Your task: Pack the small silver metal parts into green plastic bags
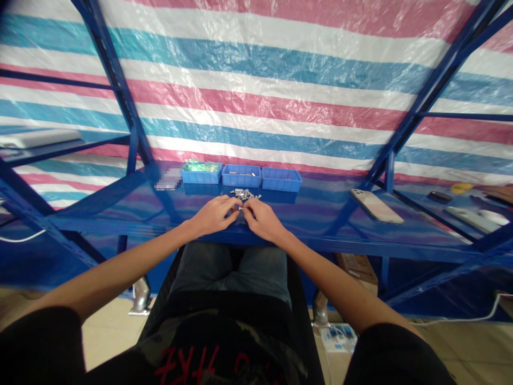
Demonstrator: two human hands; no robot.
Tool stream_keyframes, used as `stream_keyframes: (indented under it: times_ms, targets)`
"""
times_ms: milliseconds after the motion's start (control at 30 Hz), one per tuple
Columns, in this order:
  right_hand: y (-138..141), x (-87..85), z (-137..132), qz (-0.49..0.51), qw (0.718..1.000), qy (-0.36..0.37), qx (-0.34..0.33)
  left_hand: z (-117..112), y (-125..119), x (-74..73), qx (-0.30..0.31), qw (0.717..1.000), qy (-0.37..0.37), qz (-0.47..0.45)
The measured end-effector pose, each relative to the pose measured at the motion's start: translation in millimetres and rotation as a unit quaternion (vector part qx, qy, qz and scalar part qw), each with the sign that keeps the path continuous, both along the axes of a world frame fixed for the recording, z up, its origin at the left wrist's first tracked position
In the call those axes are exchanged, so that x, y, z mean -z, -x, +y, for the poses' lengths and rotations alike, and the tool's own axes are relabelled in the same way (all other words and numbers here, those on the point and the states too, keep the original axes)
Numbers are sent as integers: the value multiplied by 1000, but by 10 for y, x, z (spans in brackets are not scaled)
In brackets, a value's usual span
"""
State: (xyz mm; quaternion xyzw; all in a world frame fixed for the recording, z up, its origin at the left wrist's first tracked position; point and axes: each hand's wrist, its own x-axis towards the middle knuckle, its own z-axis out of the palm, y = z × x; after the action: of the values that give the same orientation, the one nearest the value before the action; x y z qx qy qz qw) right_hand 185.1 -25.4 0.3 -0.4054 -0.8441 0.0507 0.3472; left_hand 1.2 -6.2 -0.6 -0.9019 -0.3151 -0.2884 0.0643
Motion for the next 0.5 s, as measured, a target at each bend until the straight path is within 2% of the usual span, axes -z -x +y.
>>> stream_keyframes:
  times_ms: [167,267,333,433,500]
  targets:
    - [-28,36,56,-5,1000,13,1,-2,7,-1,-2,1000,-9,15]
    - [26,-32,-68,28,999,-40,15,-2,16,-8,-11,1000,-14,16]
    - [124,-165,-334,63,994,-84,-8,1,22,-10,-9,1000,-14,18]
    - [243,-394,-976,97,981,-51,-158,5,24,-11,-3,1000,-11,11]
    - [190,-456,-1439,88,968,-44,-230,6,22,-11,-2,1000,-7,3]
